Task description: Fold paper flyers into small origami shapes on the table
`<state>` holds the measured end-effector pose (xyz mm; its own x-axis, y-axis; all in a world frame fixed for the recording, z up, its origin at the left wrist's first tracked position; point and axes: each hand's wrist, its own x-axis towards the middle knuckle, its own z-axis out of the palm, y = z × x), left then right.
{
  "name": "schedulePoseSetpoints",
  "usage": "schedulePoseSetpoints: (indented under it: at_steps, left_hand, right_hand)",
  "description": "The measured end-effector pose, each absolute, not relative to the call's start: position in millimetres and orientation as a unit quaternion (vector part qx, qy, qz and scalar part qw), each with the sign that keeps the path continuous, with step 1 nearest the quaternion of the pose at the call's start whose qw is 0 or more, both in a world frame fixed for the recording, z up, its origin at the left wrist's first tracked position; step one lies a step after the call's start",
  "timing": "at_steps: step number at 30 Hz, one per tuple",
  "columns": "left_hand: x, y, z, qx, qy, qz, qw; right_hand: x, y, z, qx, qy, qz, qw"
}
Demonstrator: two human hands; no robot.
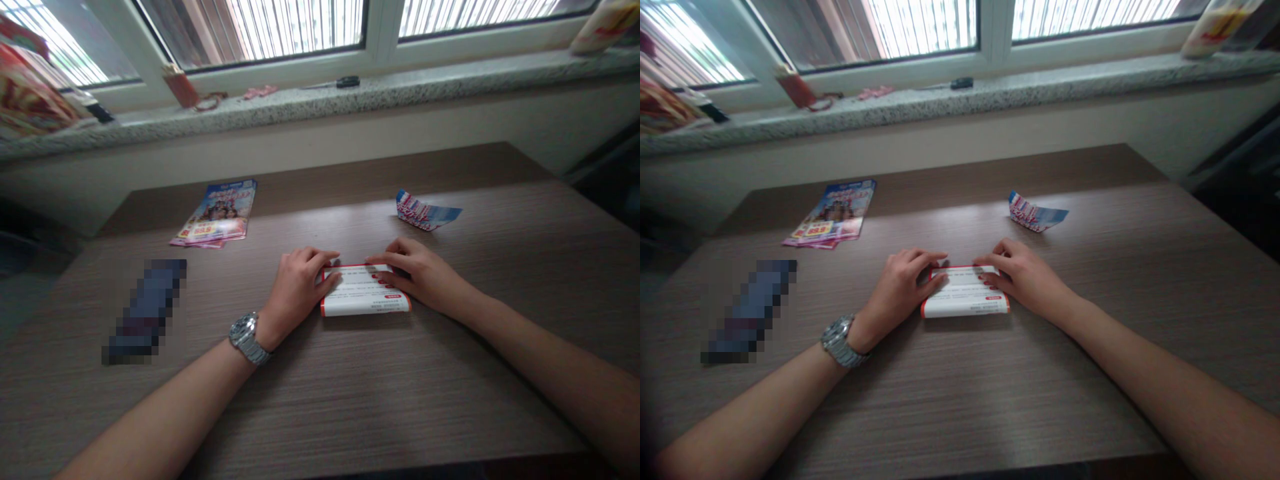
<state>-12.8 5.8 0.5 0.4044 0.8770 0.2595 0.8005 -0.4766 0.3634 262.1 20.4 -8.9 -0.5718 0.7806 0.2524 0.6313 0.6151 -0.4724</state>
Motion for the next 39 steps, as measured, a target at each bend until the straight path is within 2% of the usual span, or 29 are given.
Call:
schedulePoseSetpoints:
  at_steps: [19,29,34,39]
  left_hand:
    - [-13.9,7.3,0.3,0.82,0.505,0.23,0.139]
    - [-16.9,2.7,11.4,0.811,0.427,0.341,0.208]
    - [-12.3,-11.0,22.8,0.911,0.31,0.215,0.167]
    - [-6.0,-16.3,22.2,0.936,0.297,0.113,0.149]
  right_hand:
    - [265.3,24.5,-13.8,-0.377,-0.893,0.152,0.196]
    - [264.4,25.3,-13.9,-0.372,-0.895,0.143,0.2]
    - [265.3,25.4,-15.3,-0.369,-0.897,0.137,0.203]
    - [264.4,23.9,-14.2,-0.376,-0.892,0.138,0.209]
